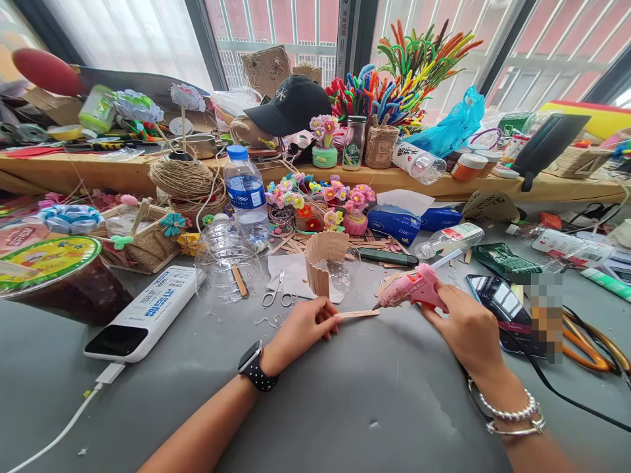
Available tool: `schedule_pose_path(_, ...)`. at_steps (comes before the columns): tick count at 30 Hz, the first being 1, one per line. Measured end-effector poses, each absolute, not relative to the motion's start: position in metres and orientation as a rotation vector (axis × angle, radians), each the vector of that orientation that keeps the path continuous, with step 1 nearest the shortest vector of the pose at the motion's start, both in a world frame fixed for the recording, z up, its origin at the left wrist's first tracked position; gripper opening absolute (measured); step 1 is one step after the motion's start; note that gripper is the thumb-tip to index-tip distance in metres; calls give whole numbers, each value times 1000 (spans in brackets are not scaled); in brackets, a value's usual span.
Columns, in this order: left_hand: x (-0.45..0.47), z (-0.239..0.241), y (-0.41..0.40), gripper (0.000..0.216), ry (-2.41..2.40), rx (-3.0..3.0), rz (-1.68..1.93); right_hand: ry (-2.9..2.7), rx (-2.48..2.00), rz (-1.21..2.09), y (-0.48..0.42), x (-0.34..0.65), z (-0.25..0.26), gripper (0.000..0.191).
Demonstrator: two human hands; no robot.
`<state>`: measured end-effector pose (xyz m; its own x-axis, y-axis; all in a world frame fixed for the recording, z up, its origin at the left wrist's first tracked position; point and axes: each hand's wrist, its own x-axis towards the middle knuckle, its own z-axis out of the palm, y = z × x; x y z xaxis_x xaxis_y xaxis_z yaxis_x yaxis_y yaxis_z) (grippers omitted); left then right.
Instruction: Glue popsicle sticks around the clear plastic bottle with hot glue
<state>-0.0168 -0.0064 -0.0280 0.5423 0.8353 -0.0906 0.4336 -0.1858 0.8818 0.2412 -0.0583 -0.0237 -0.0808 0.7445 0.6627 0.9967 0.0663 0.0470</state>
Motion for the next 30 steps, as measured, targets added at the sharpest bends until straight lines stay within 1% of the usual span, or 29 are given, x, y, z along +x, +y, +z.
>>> schedule_pose_path(12, -17, -29, -6, 19, 1046, 1808, 522, -1912, -1744, -710, -58, 242, -25, 21)
schedule_pose_path(20, -17, -30, -6, 19, 1053, 1835, 518, -1900, -1735, -741, -57, 244, -27, 25)
schedule_pose_path(30, -17, -31, -5, 18, 1052, 1831, 520, -1911, -1717, -719, -58, 246, -24, 26)
